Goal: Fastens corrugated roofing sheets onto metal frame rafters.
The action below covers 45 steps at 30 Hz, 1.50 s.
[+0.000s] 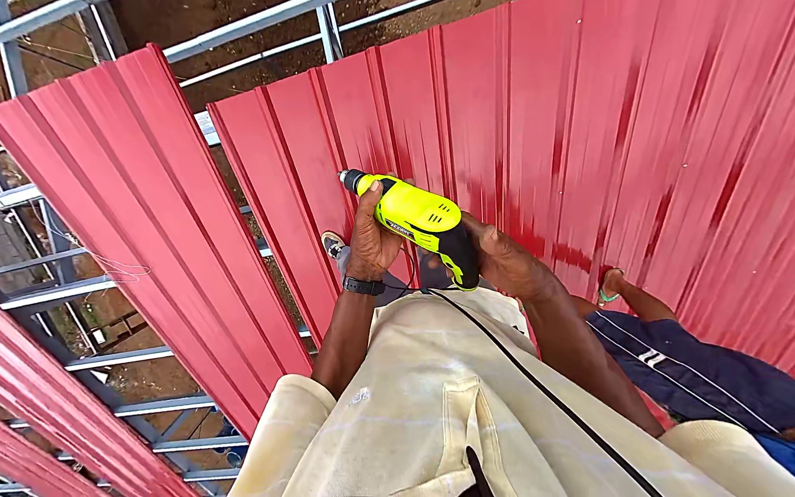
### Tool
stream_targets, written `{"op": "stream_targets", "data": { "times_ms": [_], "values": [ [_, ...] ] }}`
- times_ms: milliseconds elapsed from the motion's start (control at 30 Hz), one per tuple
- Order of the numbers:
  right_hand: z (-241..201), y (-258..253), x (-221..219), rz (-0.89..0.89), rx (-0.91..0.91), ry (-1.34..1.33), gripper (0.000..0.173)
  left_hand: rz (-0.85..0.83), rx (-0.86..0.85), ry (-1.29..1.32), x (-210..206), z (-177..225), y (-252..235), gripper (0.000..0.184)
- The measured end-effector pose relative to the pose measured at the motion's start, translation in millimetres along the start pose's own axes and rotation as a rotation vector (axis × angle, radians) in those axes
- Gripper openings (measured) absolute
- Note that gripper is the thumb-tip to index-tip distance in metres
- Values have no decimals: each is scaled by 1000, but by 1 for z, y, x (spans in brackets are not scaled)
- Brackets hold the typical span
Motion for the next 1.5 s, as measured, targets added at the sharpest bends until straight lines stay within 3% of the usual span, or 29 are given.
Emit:
{"op": "stream_targets", "data": {
  "times_ms": [267, 400, 600, 767, 967, 1500],
  "values": [
    [-5, -7, -8, -68, 22, -68, 87, -56, -37, 43, 6, 0, -4, 52],
    [-8, -12, -14, -73, 26, -84, 80, 2, 14, 82, 16, -4, -13, 53],
    [-16, -19, -24, -47, 10, 22, 64, 15, 8, 474, 32, -13, -44, 64],
    [-16, -22, -30, -32, 0, 43, 57, -175, 7, 690, 32, -18, -60, 73],
    [-20, -29, -33, -40, 38, 40, 58, -291, 41, 887, 28, -13, -79, 68],
    [-26, -32, -31, 9, 34, 256, 53, -280, 70, 1053, 10, -6, -93, 59]
  ]
}}
Point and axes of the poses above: each hand's wrist, its own y-axis away from the middle knuckle, its own x-axis out of the back of the hand, z = x × y, the point moved 5 cm from there along -y, towards the middle knuckle, and after that the axes turned 15 degrees about -z, right-handed, at the moved point
